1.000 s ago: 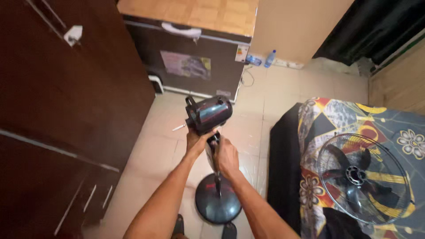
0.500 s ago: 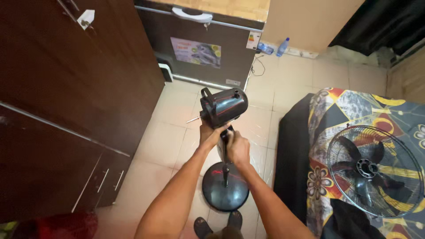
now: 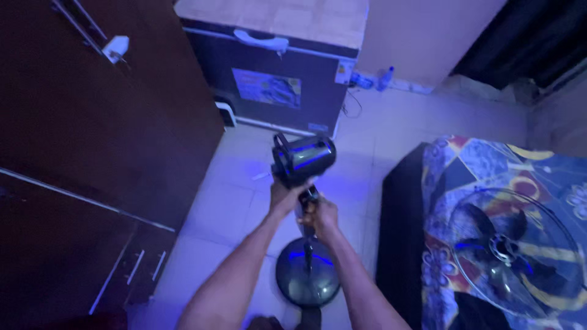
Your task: The person assembles a standing electric fan by attaching the motor housing to the base, installing the fan blades, and securing both the front and rear wire cages. The person uses a screwdriver to tighten screws and wipes the fan cage with a cloth during the process.
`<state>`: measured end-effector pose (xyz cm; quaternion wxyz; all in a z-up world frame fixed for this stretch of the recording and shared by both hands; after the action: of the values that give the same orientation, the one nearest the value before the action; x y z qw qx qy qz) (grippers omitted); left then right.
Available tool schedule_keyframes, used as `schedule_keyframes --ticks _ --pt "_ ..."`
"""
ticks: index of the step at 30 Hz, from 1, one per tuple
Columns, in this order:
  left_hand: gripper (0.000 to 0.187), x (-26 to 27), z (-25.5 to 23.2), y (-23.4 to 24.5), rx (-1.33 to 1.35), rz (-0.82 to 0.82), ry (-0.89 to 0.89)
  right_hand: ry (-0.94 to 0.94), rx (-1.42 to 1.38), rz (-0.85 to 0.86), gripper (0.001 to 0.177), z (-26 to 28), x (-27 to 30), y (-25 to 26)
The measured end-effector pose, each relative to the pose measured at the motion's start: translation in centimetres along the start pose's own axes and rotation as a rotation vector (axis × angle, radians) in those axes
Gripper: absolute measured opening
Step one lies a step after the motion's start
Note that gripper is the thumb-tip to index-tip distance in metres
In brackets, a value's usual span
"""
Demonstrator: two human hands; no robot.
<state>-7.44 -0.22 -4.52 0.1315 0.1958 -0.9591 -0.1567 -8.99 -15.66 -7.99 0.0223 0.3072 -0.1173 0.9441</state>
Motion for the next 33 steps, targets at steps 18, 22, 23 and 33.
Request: schedule_keyframes --ticks 18,22,23,33 --pt "0.085 -3.6 -1.5 1.3 -0.010 0.316 -0.034 0.765 1.033 -0.652 0.033 0.7 4.5 -5.2" --pt "0.087 -3.5 -1.2 1.6 0.031 0.365 -0.106 0.311 0.479 -0.640 0.049 -1.9 2.6 -4.7" --pt "0.086 -3.5 -0.9 1.2 0.012 0.384 -0.094 0.169 0.140 -0.547 0.053 -2.3 2.5 -4.7" --pt "0.087 -3.3 -1.2 2.0 -0.034 0.481 -0.228 0.300 0.529 -0.648 0.052 -4.6 4.2 -5.7"
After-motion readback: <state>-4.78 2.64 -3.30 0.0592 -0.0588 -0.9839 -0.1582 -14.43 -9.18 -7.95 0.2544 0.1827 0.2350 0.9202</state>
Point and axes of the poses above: each hand's wrist, its own x-axis away from the middle knuckle, its own y-axis out of the back of the hand, z = x × y, the point moved 4 cm from there along -x, towards the middle knuckle, and after that the axes turned 2 degrees about -z, right-handed, at the moved point
